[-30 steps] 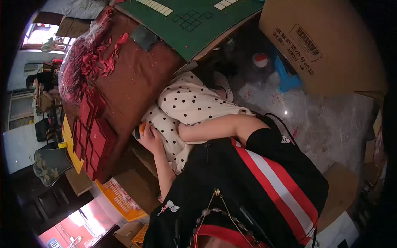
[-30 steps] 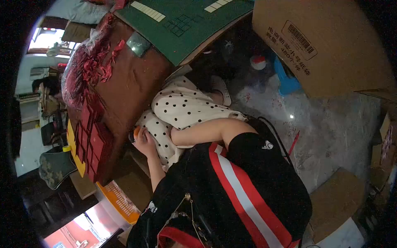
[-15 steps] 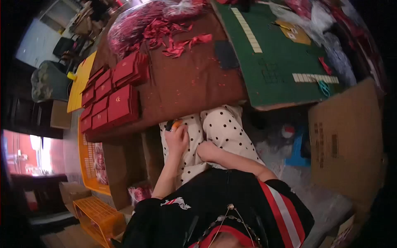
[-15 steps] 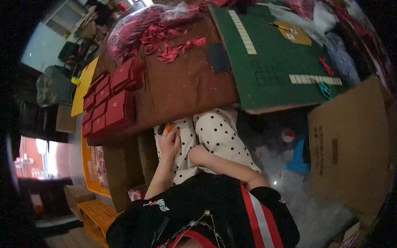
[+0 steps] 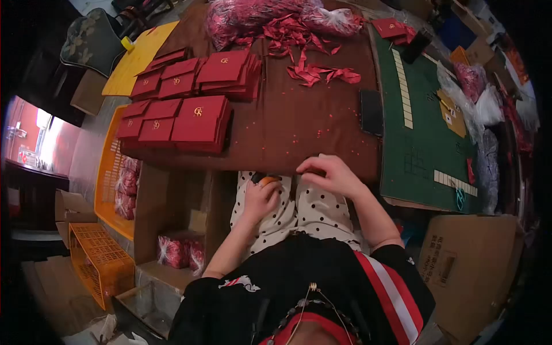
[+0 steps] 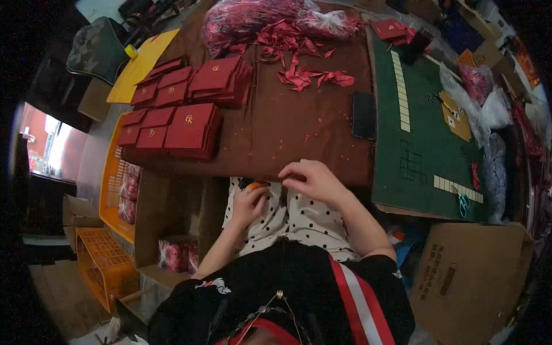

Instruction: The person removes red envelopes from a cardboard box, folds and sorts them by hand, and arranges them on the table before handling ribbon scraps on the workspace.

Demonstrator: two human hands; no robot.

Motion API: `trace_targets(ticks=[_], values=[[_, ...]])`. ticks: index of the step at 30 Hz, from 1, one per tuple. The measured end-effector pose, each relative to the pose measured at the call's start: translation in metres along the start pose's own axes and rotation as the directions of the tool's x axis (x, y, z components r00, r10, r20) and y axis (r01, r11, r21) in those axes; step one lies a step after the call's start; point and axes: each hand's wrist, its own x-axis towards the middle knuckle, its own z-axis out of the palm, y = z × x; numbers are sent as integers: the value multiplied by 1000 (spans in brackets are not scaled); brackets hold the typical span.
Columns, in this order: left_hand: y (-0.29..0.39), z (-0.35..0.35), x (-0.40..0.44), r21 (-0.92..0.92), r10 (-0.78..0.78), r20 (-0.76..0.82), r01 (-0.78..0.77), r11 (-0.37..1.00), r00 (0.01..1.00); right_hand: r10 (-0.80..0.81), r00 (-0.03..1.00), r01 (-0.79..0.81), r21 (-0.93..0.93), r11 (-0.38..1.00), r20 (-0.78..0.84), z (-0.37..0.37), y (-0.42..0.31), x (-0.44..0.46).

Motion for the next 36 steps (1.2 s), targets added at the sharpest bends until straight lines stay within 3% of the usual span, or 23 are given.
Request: trace_targets(ticks=[2, 3, 5, 6, 9, 11, 13, 15, 17, 19, 21, 23, 25, 27, 30, 33, 35, 36], values=[[-2, -1, -5, -143, -50, -47, 43, 989, 998, -13, 988, -7, -128, 992, -152, -18, 3, 7], [-2, -7, -9, -52, -73, 0, 73, 996, 997, 21, 971, -81, -248, 965, -237, -28, 10, 9], [13, -20, -7, -222, -183, -77, 162, 961, 980, 24, 911, -215, -423, 880, -412, -53, 31, 18], [8, -23, -2, -200, -83, -127, 57, 978, 988, 19, 889, -275, -502, 820, -457, -69, 38, 18], [13, -49, 51, -110, 161, -259, -195, 975, 952, 77, 844, -358, -451, 818, -531, -103, 61, 15], [23, -61, 112, -103, 183, -318, -226, 969, 930, 46, 844, -357, -496, 791, -534, -115, 80, 15], [22, -63, 180, -47, 190, -307, -214, 976, 933, 32, 819, -355, -464, 812, -572, -119, 104, 12], [13, -51, 258, -44, 138, -293, -157, 987, 946, 45, 731, -368, -337, 866, -681, -125, 122, 4], [-10, -32, 332, 125, 91, -231, -63, 990, 969, 72, 654, -338, -206, 918, -753, -130, 132, -6], [-41, -11, 399, 221, -20, -144, 52, 974, 989, 228, 528, -331, 49, 942, -818, -135, 153, -16], [-61, 3, 456, 249, -281, -32, 280, 927, 959, 229, 436, -13, 248, 969, -871, -142, 164, -17], [-80, 17, 502, 290, -452, 19, 428, 856, 892, 220, 352, 5, 238, 971, -910, -148, 170, -16], [-90, 29, 534, 370, -544, 56, 488, 790, 837, 360, 365, -11, 383, 924, -859, -151, 166, -19], [-104, 43, 559, 358, -596, 70, 537, 764, 800, 301, 397, 8, 331, 944, -867, -146, 158, -14], [-131, 59, 587, 367, -613, 65, 552, 749, 788, 384, 466, -29, 420, 907, -797, -137, 148, -13], [-132, 76, 592, 378, -634, 40, 575, 725, 772, 382, 460, 2, 431, 902, -802, -134, 152, -10], [-161, 105, 591, 406, -524, -112, 520, 752, 844, 410, 453, -31, 445, 895, -792, -136, 150, -10], [-164, 118, 584, 485, -384, -168, 415, 770, 908, 424, 457, -53, 452, 891, -782, -135, 149, -10]])
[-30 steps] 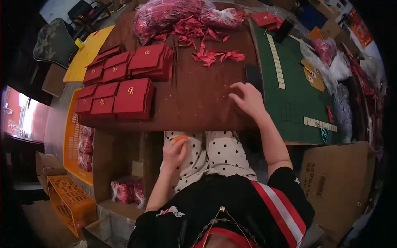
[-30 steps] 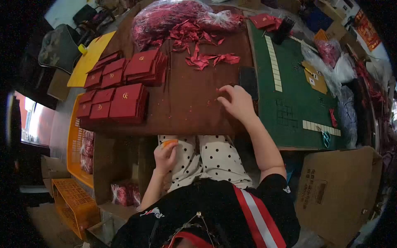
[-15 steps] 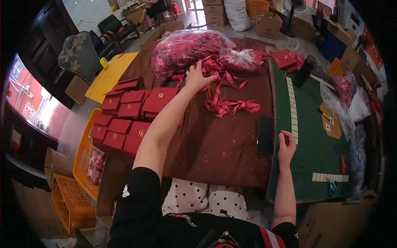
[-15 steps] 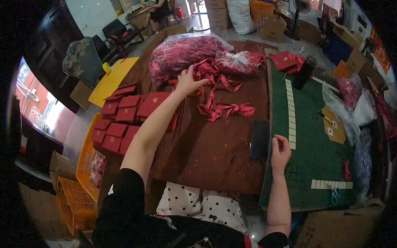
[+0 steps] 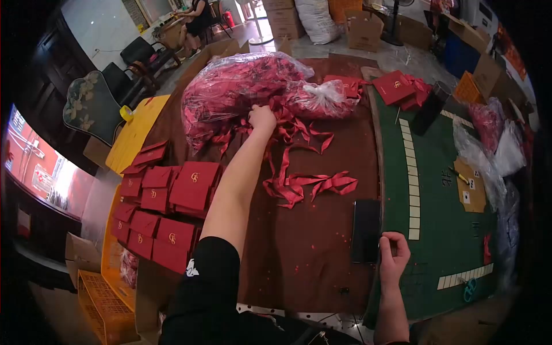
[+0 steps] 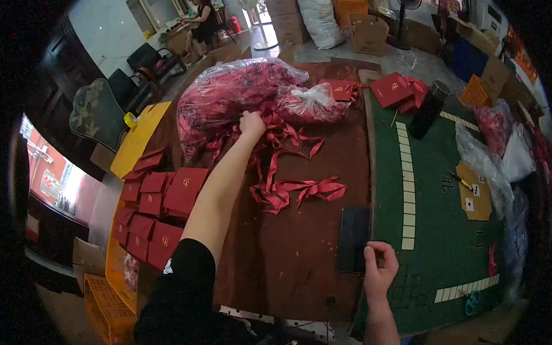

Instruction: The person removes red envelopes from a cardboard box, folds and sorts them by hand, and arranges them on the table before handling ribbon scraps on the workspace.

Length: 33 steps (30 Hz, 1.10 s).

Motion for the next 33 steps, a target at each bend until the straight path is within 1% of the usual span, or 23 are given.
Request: trace_targets(ticks=[1, 2, 3, 5, 8, 9, 12, 14, 15, 16, 17, 18, 19, 20, 21, 22, 25, 26, 27, 28, 30, 31, 33], values=[[1, 8, -2, 96, 66, 68, -72, 993, 996, 16, 1000, -15, 58, 998, -7, 2, 0, 0], [9, -1, -10, 182, 126, 138, -150, 972, 982, 23, 1000, -23, 55, 998, -8, 1, 2, 0], [16, -8, -26, 192, 143, 115, -164, 968, 983, 15, 1000, -15, 32, 999, -7, -1, 5, 1], [26, -33, -58, 155, 216, 242, -257, 954, 946, -3, 1000, 3, 25, 1000, 11, 1, 0, 1], [25, -44, -98, 96, 339, 363, -397, 913, 868, -4, 999, 2, 47, 999, 41, 4, 0, -1], [27, -50, -115, 102, 344, 410, -417, 903, 845, -41, 998, 42, -7, 999, 43, 6, -3, -1], [31, -83, -155, 77, 437, 518, -549, 832, 735, 1, 998, 0, -17, 1000, 61, 7, -1, -2], [42, -124, -161, 67, 410, 641, -579, 813, 649, -22, 999, 22, 12, 1000, 49, 11, -3, -2], [41, -124, -148, 59, 396, 656, -566, 822, 643, -22, 999, 22, 11, 1000, 50, 12, -3, -1], [47, -142, -138, 13, 439, 620, -568, 823, 651, -21, 999, 20, 10, 1000, 50, 11, -3, -1], [55, -154, -123, 18, 420, 590, -532, 847, 690, -11, 998, 12, -5, 1000, 59, 9, -2, -1], [69, -166, -105, 97, 318, 593, -458, 884, 740, -11, 999, 11, -3, 1000, 46, 9, -2, -1], [84, -176, -92, 126, 274, 509, -386, 914, 816, -6, 999, 6, 0, 1000, 45, 10, -4, -1], [92, -169, -80, 152, 355, 292, -410, 900, 888, -2, 999, 2, 3, 1000, 44, 10, -5, 0], [99, -155, -67, 182, 423, 58, -427, 886, 904, -33, 999, 33, 18, 999, 26, 10, 0, 0], [105, -129, -52, 140, 459, -8, -454, 880, 888, -28, 999, 27, 23, 999, 33, 10, -2, 1], [129, -89, -39, 67, 546, 130, -556, 828, 828, -8, 999, 5, 56, 998, 44, 8, -4, -2], [134, -78, -36, 108, 540, 125, -552, 827, 833, -17, 999, 14, 49, 999, 48, 7, -5, -3], [137, -60, -31, 147, 532, 117, -545, 825, 838, 29, 998, -32, 52, 998, 53, 7, -9, -6], [133, -36, -17, 86, 542, 50, -544, 835, 839, 22, 998, -22, 9, 1000, 60, 6, -7, -8], [129, -26, 3, -212, 479, 57, -458, 863, 876, -23, 992, 26, -20, 999, 120, 3, -5, -8], [132, -29, 7, -115, 436, 2, -432, 894, 900, -23, 992, 25, -15, 1000, 120, 3, -6, -7], [125, -44, 22, -241, 311, 11, -299, 923, 950, 19, 996, -22, 29, 999, 82, 4, -8, -9]])
